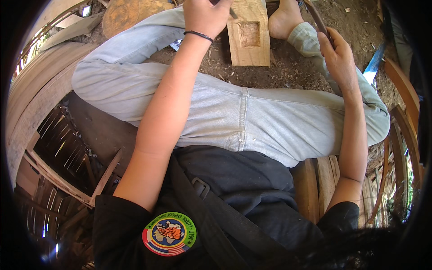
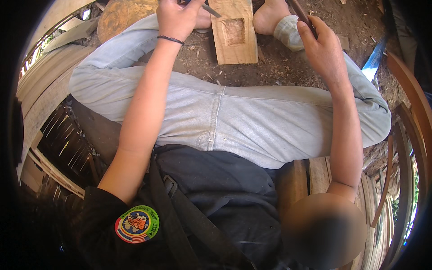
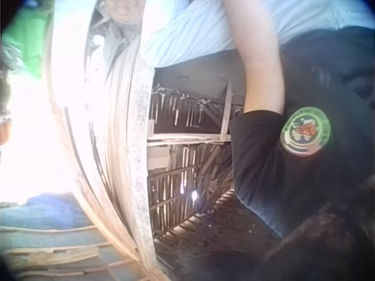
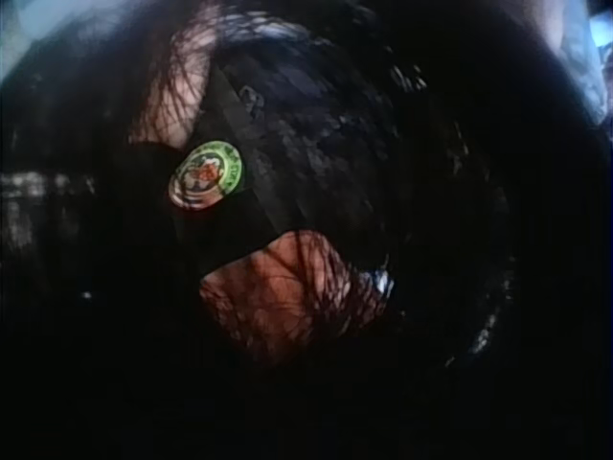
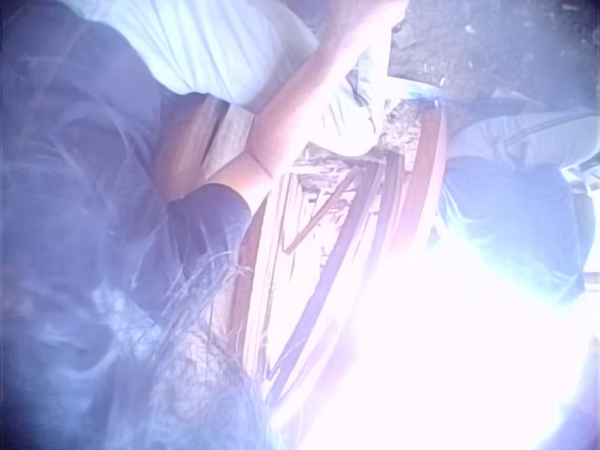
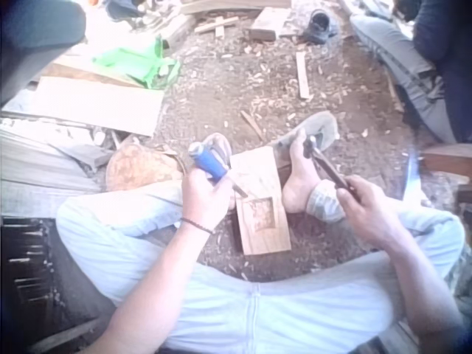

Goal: The person carves a rectangular hole in a piece of wood using a chisel and a hammer, occasionally lifting the wood to clear debris.

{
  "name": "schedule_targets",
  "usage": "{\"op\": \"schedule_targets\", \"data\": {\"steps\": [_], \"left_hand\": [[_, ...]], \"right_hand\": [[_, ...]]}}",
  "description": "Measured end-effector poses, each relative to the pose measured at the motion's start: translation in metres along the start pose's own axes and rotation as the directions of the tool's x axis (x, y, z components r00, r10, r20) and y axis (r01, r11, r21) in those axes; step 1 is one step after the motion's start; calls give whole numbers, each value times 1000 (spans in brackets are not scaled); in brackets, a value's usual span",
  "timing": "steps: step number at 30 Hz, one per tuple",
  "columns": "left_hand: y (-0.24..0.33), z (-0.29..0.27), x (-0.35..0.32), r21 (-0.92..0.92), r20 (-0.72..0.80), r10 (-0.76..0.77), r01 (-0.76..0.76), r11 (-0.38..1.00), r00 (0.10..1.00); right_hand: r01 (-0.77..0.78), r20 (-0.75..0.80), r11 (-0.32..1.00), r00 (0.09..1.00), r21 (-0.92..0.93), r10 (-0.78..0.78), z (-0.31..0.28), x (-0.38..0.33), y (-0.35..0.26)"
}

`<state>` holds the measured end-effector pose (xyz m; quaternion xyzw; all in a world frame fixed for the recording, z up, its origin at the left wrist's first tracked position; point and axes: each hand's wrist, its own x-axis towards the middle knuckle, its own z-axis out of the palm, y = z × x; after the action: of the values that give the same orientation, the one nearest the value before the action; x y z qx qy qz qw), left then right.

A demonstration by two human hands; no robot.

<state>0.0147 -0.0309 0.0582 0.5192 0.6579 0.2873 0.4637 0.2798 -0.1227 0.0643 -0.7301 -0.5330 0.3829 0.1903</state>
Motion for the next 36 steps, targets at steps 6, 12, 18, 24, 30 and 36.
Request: {"op": "schedule_targets", "data": {"steps": [6,12,18,24,30,36], "left_hand": [[-6,9,-3,305,-22,297,-276,911,955],[-18,10,-9,253,-69,492,-462,850,868],[-27,-12,19,96,-120,203,-192,977,972],[-34,12,10,-16,-85,340,-343,939,936],[-31,15,9,400,188,154,-219,890,970],[-32,18,5,420,218,195,-272,866,956]], "right_hand": [[11,14,1000,1000,-5,-11,1,0,-2],[3,39,1000,999,-11,-3,2,-1,-7],[27,47,1000,999,-10,-27,5,-1,-8],[-13,62,999,998,-49,16,5,-2,-9],[-3,81,998,997,-60,8,5,-2,-5],[44,75,998,996,-55,-39,5,-3,-8]]}}
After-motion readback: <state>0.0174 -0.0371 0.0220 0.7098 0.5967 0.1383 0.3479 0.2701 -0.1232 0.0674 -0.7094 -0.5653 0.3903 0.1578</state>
